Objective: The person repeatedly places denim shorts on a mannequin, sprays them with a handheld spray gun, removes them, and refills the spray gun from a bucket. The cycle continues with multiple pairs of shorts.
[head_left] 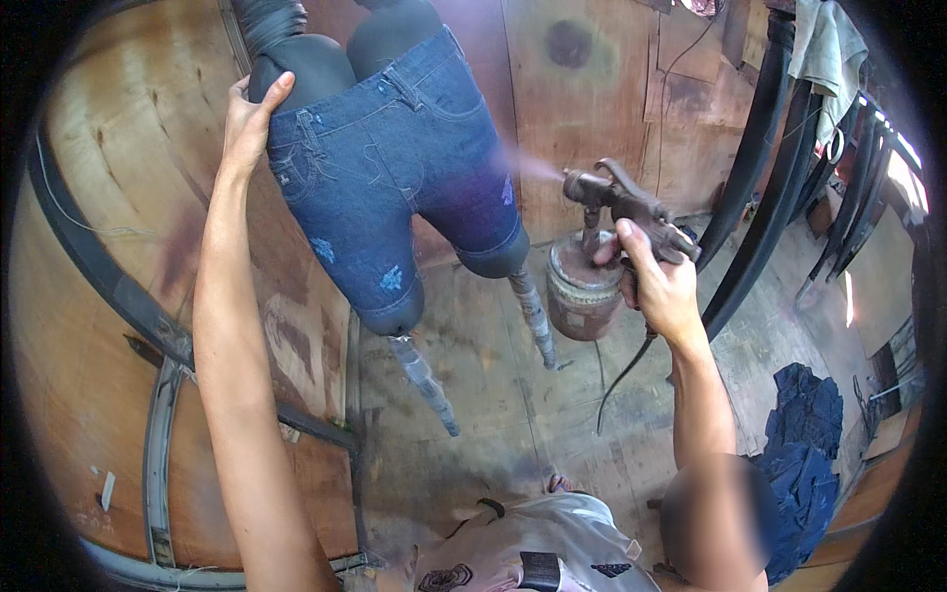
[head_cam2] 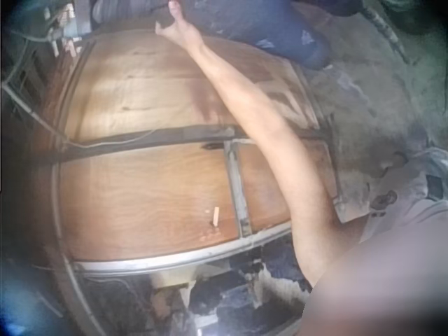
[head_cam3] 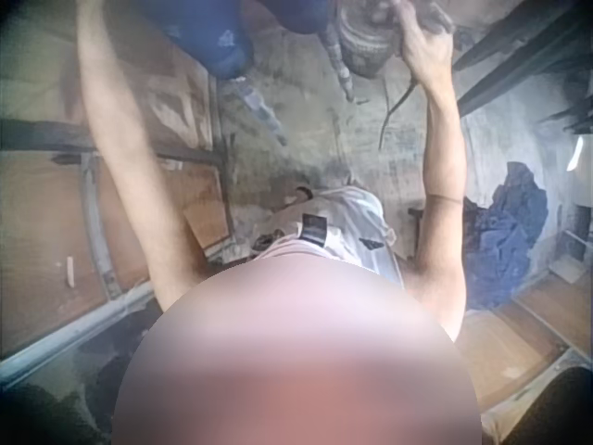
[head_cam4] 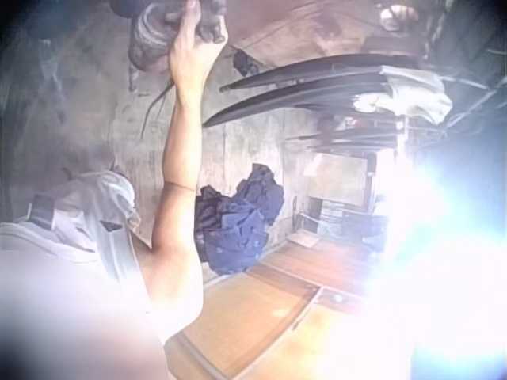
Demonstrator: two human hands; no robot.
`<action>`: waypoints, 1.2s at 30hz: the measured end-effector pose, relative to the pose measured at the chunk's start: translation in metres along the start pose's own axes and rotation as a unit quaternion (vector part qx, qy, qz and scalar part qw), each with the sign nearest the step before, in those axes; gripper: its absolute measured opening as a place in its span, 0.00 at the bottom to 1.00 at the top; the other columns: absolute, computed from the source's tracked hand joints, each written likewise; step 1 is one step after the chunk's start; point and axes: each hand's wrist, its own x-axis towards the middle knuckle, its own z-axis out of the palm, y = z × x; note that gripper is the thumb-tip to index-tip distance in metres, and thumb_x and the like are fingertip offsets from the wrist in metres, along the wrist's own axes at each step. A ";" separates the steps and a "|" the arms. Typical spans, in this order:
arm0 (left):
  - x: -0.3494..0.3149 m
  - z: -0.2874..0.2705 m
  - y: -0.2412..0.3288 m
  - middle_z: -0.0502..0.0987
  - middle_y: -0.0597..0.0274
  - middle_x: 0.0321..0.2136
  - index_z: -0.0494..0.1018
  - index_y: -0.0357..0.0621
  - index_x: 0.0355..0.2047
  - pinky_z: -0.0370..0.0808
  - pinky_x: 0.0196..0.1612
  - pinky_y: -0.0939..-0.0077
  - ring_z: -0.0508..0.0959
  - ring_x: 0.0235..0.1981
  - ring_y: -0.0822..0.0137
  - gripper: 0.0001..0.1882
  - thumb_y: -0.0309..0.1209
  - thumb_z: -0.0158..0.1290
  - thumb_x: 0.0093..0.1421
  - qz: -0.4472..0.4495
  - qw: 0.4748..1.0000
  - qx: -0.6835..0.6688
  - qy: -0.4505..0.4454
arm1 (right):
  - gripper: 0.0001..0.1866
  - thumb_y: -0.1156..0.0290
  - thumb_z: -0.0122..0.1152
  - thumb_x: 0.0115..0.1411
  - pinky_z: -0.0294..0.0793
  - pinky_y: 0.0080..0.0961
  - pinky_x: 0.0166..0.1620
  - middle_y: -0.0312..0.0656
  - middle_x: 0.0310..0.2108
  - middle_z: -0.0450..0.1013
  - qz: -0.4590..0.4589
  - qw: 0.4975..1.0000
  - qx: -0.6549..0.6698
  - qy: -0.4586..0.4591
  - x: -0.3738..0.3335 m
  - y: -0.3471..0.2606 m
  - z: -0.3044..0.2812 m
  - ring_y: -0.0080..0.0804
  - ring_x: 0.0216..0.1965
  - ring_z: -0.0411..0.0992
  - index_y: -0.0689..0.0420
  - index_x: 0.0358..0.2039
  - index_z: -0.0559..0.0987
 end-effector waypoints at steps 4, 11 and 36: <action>-0.002 0.002 0.001 0.78 0.43 0.44 0.66 0.19 0.53 0.74 0.52 0.71 0.79 0.45 0.62 0.53 0.60 0.68 0.47 -0.011 0.998 -0.032 -0.052 | 0.13 0.64 0.59 0.66 0.63 0.18 0.19 0.34 0.22 0.77 0.015 0.993 -0.075 -0.095 0.002 0.025 -0.001 0.16 0.18 0.67 0.60 0.44 0.80; 0.001 -0.010 -0.001 0.68 0.30 0.55 0.56 0.14 0.60 0.71 0.58 0.66 0.75 0.55 0.52 0.66 0.65 0.68 0.41 -0.072 0.994 0.063 -0.051 | 0.17 0.67 0.60 0.64 0.75 0.27 0.40 0.44 0.28 0.80 0.075 0.972 -0.112 -0.192 -0.016 0.030 0.050 0.26 0.32 0.76 0.63 0.50 0.79; -0.037 -0.037 0.062 0.78 0.45 0.49 0.71 0.31 0.54 0.73 0.55 0.62 0.78 0.51 0.54 0.40 0.52 0.66 0.52 -0.027 0.988 0.153 0.020 | 0.13 0.69 0.55 0.69 0.62 0.15 0.15 0.35 0.25 0.77 0.001 0.990 0.022 -0.140 -0.062 -0.040 0.144 0.14 0.13 0.64 0.63 0.48 0.77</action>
